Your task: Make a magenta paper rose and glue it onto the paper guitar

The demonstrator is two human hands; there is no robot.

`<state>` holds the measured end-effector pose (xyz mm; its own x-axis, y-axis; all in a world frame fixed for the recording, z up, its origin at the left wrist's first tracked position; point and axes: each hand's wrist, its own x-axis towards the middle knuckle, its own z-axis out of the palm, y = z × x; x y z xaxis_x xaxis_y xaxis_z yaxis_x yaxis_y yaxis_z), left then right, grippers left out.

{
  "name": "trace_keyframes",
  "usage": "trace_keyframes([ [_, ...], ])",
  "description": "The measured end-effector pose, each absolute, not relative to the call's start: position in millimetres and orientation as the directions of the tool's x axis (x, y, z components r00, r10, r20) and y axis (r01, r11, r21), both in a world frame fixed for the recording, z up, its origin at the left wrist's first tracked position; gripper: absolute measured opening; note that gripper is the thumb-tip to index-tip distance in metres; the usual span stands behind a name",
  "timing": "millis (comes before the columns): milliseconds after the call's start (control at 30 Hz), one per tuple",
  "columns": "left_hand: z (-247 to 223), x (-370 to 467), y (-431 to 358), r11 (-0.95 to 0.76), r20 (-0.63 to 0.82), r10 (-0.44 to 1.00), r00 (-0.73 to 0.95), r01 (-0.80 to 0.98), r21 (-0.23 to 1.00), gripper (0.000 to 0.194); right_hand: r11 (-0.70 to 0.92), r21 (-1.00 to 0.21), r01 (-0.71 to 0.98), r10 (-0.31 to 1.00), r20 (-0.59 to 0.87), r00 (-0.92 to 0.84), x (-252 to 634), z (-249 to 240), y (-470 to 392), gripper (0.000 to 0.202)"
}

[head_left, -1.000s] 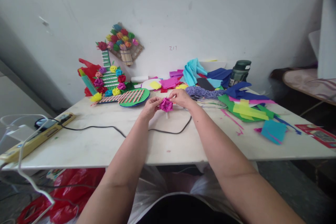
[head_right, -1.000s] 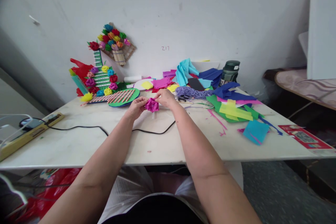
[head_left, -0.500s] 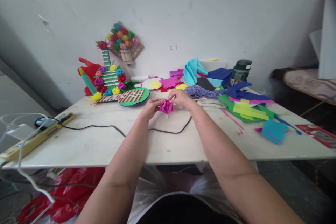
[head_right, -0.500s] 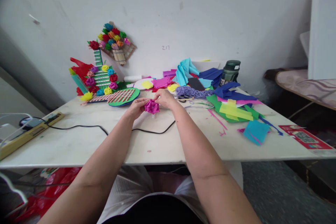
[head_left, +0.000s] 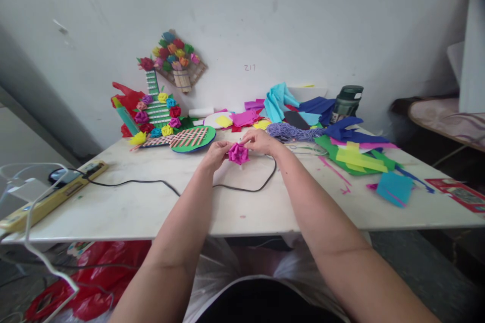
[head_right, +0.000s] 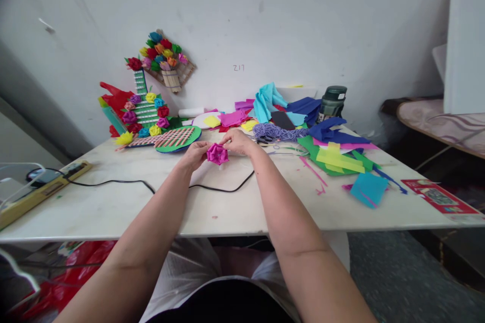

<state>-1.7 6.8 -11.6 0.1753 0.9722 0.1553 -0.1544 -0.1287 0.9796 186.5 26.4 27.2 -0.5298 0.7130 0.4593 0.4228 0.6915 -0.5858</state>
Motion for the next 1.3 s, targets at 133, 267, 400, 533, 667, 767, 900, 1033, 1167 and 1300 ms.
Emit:
trace_keyframes([
  [133,-8.9,-0.9,4.5,-0.136,0.159,0.975,0.158,-0.149,0.979,0.036,0.614,-0.66,0.432,0.765,0.364,-0.531,187.9,30.3,21.7,0.024],
  [267,-5.5,0.2,1.5,-0.127,0.146,0.977,0.153,-0.127,0.984,0.034,0.539,-0.707,0.458,0.817,0.307,-0.487,187.4,31.9,17.8,0.024],
  [400,-4.5,1.0,0.8,-0.123,0.137,0.981,0.135,-0.106,0.987,0.031,0.549,-0.68,0.487,0.817,0.315,-0.482,187.5,31.4,17.2,0.027],
  [533,-6.0,0.7,1.9,-0.127,0.143,0.979,0.143,-0.109,0.986,0.029,0.57,-0.626,0.532,0.807,0.307,-0.504,188.9,29.5,20.4,0.028],
  [667,-6.8,0.4,2.4,-0.14,0.154,0.978,0.141,-0.104,0.985,0.027,0.591,-0.586,0.555,0.793,0.293,-0.535,190.0,27.3,25.5,0.022],
  [767,-6.3,0.0,2.4,-0.155,0.171,0.972,0.159,-0.105,0.982,0.028,0.593,-0.562,0.577,0.797,0.308,-0.519,189.6,26.2,27.3,0.02],
  [900,-7.2,-1.6,3.4,-0.166,0.193,0.963,0.186,-0.154,0.974,0.033,0.599,-0.55,0.582,0.798,0.353,-0.488,188.5,27.4,25.2,0.019],
  [1033,-11.0,-2.4,5.3,-0.144,0.184,0.962,0.201,-0.197,0.97,0.039,0.601,-0.521,0.606,0.799,0.404,-0.446,187.1,28.9,22.8,0.017],
  [1167,-12.7,-1.0,5.2,-0.091,0.134,0.966,0.219,-0.193,0.977,0.044,0.603,-0.506,0.616,0.795,0.441,-0.417,184.9,29.3,22.4,0.016],
  [1300,-9.0,-0.6,1.4,-0.09,0.151,0.954,0.26,-0.233,0.968,0.041,0.593,-0.505,0.627,0.8,0.461,-0.384,183.2,30.1,22.1,0.015],
])
